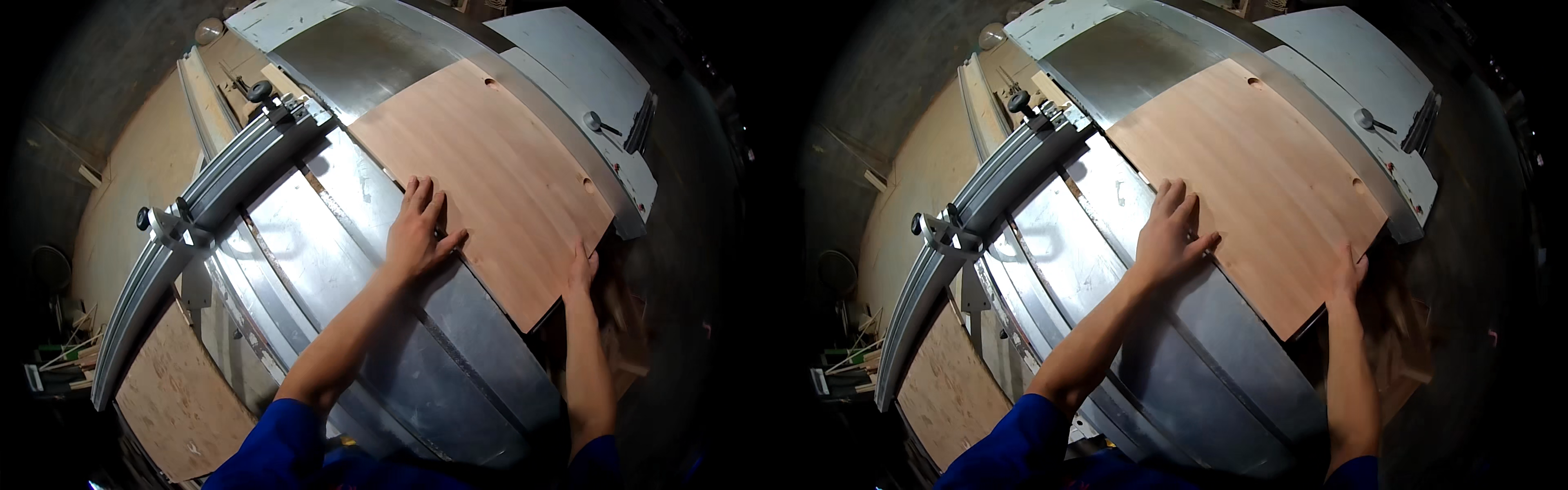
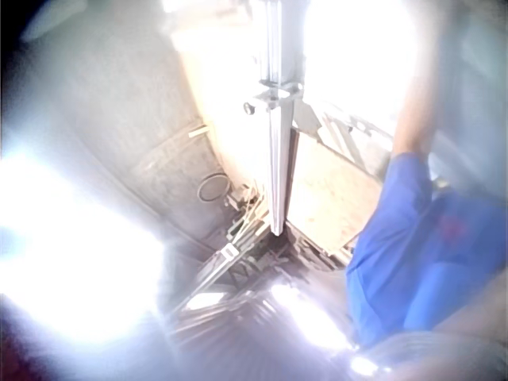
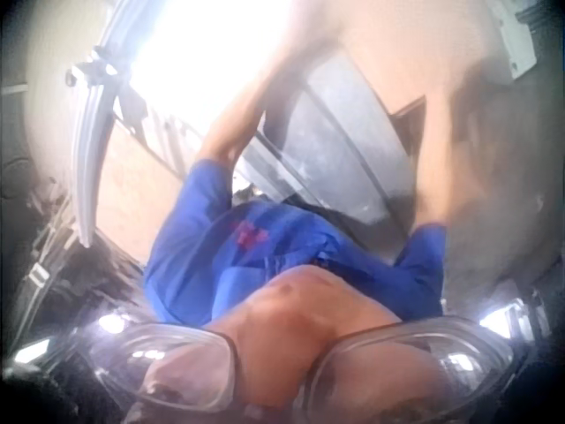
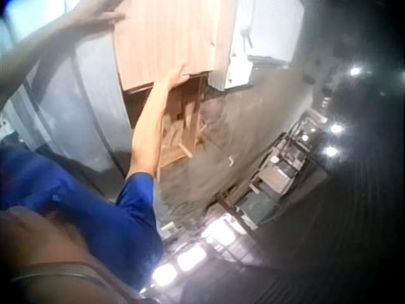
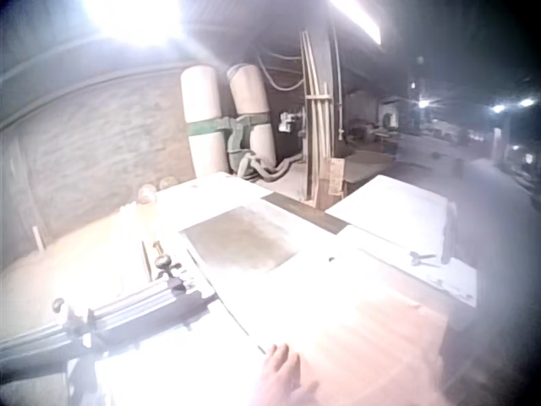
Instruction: The person operates a table saw to cut a rectangular wooden board. They guide the board through the saw, measure it with a tape measure, and repeat the cutting process on different sides of the board.
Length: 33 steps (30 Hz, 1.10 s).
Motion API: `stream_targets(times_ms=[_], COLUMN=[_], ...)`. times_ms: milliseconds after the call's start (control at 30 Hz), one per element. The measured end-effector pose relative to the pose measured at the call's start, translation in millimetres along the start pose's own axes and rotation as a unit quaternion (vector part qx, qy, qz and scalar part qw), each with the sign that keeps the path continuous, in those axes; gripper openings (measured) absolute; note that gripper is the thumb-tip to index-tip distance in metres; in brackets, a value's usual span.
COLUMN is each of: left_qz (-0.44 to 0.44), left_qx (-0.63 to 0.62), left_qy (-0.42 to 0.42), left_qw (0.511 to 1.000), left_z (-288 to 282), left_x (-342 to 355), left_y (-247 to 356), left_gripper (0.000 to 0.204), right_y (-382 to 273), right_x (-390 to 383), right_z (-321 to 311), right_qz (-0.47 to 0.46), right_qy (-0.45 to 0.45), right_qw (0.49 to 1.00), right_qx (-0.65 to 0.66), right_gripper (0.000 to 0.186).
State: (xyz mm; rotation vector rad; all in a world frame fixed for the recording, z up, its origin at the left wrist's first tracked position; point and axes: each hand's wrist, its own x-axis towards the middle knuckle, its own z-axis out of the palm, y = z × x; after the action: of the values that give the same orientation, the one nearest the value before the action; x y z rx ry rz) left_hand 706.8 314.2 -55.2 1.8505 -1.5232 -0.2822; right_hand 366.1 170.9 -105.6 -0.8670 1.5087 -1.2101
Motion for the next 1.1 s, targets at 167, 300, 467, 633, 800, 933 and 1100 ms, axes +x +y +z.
stream_targets(times_ms=[167, 300, 467, 633, 800, 933, 1100], left_qz=[0.004, 0.015, 0.030, 0.036, 0.054, -0.010, -0.011], left_qx=[-0.023, -0.029, -0.012, -0.023, -0.081, -0.255, -0.260], left_qy=[0.017, 0.032, 0.049, 0.052, 0.070, 0.175, 0.186], left_qw=[1.000, 0.999, 0.998, 0.998, 0.993, 0.951, 0.948], left_z=[3.6, 3.4, 1.7, 3.6, -3.5, 0.9, -11.6], left_x=[-1.2, 0.5, 0.5, -2.6, -3.7, -4.5, 1.8], left_y=[-0.5, -1.2, -1.9, -6.9, -13.0, -31.2, -29.3], left_gripper=[0.074, 0.075, 0.075, 0.075, 0.044, 0.036, 0.034], right_y=[5.6, 10.6, 19.4, -3.5, -55.3, -61.4, -44.2], right_x=[8.5, 18.9, 29.2, -3.6, -108.3, -118.4, -110.5], right_z=[-7.6, -14.8, -30.7, -4.1, 102.7, 201.4, 241.2], right_qz=[0.000, -0.033, -0.053, -0.241, -0.383, -0.421, -0.501], right_qy=[0.004, -0.002, -0.019, 0.099, -0.242, -0.340, -0.318], right_qw=[1.000, 0.999, 0.995, 0.880, 0.782, 0.727, 0.632], right_qx=[0.002, -0.030, -0.084, -0.397, -0.428, -0.423, -0.499], right_gripper=[0.057, 0.057, 0.061, 0.072, 0.076, 0.068, 0.057])
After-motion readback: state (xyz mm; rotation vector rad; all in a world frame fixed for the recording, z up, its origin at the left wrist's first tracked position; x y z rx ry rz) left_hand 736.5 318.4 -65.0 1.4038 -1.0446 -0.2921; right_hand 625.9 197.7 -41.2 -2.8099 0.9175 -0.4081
